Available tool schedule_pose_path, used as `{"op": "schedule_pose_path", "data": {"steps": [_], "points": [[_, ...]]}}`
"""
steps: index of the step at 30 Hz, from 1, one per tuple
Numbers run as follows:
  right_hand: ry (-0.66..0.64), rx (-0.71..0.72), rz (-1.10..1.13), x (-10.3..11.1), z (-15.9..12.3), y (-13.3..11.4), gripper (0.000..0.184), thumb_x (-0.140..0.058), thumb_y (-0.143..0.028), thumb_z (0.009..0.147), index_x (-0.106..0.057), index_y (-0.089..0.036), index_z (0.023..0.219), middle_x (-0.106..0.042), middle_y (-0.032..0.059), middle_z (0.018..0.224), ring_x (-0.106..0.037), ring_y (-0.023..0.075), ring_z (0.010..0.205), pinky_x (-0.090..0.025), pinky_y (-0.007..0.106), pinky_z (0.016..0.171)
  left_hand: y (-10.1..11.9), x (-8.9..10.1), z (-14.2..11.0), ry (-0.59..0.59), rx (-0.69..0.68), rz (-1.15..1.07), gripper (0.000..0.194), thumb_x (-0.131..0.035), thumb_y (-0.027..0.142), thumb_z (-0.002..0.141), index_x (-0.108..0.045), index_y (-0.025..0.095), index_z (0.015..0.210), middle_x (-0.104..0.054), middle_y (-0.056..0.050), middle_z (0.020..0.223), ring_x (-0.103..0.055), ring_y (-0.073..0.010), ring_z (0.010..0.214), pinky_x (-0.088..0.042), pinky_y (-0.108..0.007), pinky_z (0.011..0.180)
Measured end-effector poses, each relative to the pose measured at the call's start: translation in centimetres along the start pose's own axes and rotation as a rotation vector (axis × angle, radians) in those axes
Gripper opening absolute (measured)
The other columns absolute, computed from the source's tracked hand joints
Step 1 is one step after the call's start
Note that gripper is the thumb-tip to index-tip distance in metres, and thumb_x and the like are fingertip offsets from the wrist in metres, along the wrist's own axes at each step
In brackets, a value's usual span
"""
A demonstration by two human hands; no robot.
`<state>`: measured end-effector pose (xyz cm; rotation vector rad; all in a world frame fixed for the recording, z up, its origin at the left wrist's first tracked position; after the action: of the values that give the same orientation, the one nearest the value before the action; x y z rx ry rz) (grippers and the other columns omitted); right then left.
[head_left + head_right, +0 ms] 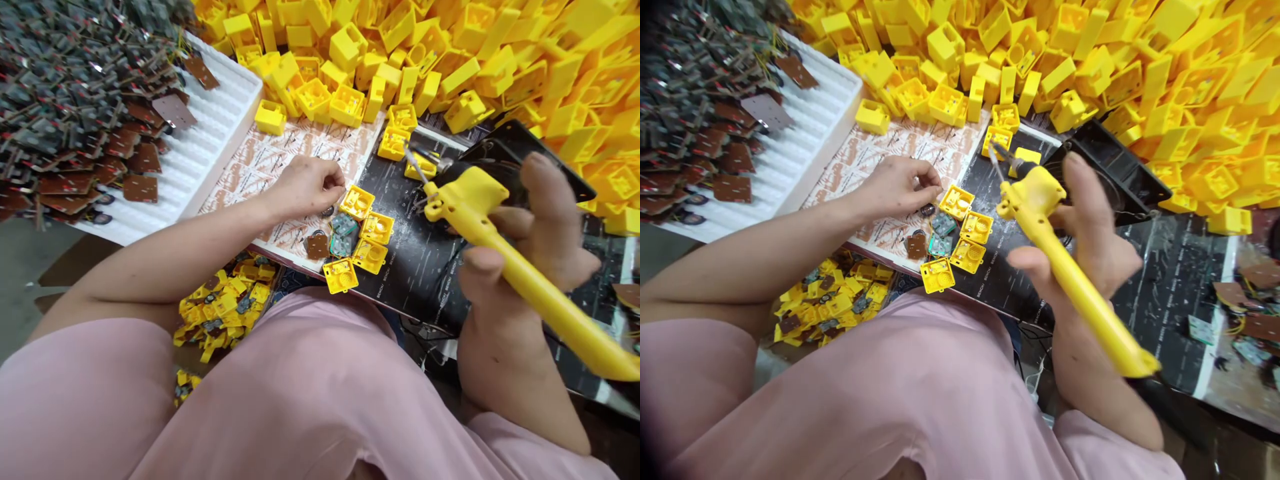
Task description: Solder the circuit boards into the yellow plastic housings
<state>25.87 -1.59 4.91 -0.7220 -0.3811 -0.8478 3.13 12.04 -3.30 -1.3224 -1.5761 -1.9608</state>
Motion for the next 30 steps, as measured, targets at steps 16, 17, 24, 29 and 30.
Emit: {"op": "schedule_pose_path", "data": {"steps": [16, 17, 24, 29, 30], "points": [[-0.069, 0.038, -0.06, -2.4, -3.0, -0.5, 0.02, -0.082, -0.038, 0.094, -0.065, -0.027, 0.092, -0.081, 0.0003, 0.082, -0.076, 0.0191, 0.061, -0.057, 0.029, 0.048, 2.0, -0.9, 0.7, -0.03, -0.121, 0.333, 0.024, -0.057, 0.027, 0.09, -0.08, 0.02, 0.092, -0.078, -0.007, 0.089, -0.071, -0.0295, 0.103, -0.048, -0.05, 0.107], [-0.079, 0.039, -0.06, -2.5, -2.9, -0.5, 0.021, -0.081, -0.04, 0.094, -0.065, -0.027, 0.092, -0.08, 0.0003, 0.082, -0.077, 0.0196, 0.063, -0.058, 0.03, 0.048, 2.1, -0.9, 0.7, -0.037, -0.12, 0.34, 0.025, -0.056, 0.026, 0.09, -0.08, 0.02, 0.093, -0.078, -0.007, 0.088, -0.072, -0.0299, 0.103, -0.048, -0.05, 0.107], [-0.158, 0.14, 0.016, -2.5, -1.8, -1.5, 0.02, -0.085, -0.03, 0.091, -0.065, -0.028, 0.093, -0.08, -0.0013, 0.082, -0.078, 0.0189, 0.066, -0.058, 0.029, 0.051, 2.5, -1.0, 0.9, -0.087, -0.082, 0.383, 0.027, -0.056, 0.027, 0.09, -0.081, 0.02, 0.095, -0.077, -0.009, 0.091, -0.071, -0.0331, 0.108, -0.045, -0.055, 0.111], [-0.009, 0.001, 0.054, -0.6, -1.7, -0.3, 0.018, -0.085, -0.03, 0.09, -0.068, -0.028, 0.093, -0.081, -0.0002, 0.084, -0.078, 0.0206, 0.068, -0.062, 0.032, 0.055, 2.7, -0.9, 1.1, -0.095, -0.092, 0.376, 0.026, -0.057, 0.027, 0.085, -0.081, 0.02, 0.091, -0.076, -0.009, 0.088, -0.07, -0.0333, 0.106, -0.045, -0.056, 0.109], [-0.012, 0.0, 0.047, -0.5, -1.8, -0.3, 0.017, -0.085, -0.03, 0.091, -0.068, -0.028, 0.094, -0.081, 0.0001, 0.084, -0.078, 0.0204, 0.067, -0.061, 0.031, 0.054, 2.7, -0.9, 1.1, -0.094, -0.097, 0.377, 0.025, -0.057, 0.027, 0.085, -0.081, 0.02, 0.09, -0.076, -0.008, 0.086, -0.07, -0.0326, 0.105, -0.046, -0.055, 0.109]]}}
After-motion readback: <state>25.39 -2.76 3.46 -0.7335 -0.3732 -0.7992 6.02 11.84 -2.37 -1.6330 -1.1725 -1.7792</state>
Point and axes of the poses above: each hand's wrist, its own z-axis towards the middle knuckle, its own x-axis out of the back of the hand, y = z × x, the point moved 8 cm from there along z, towards the middle knuckle
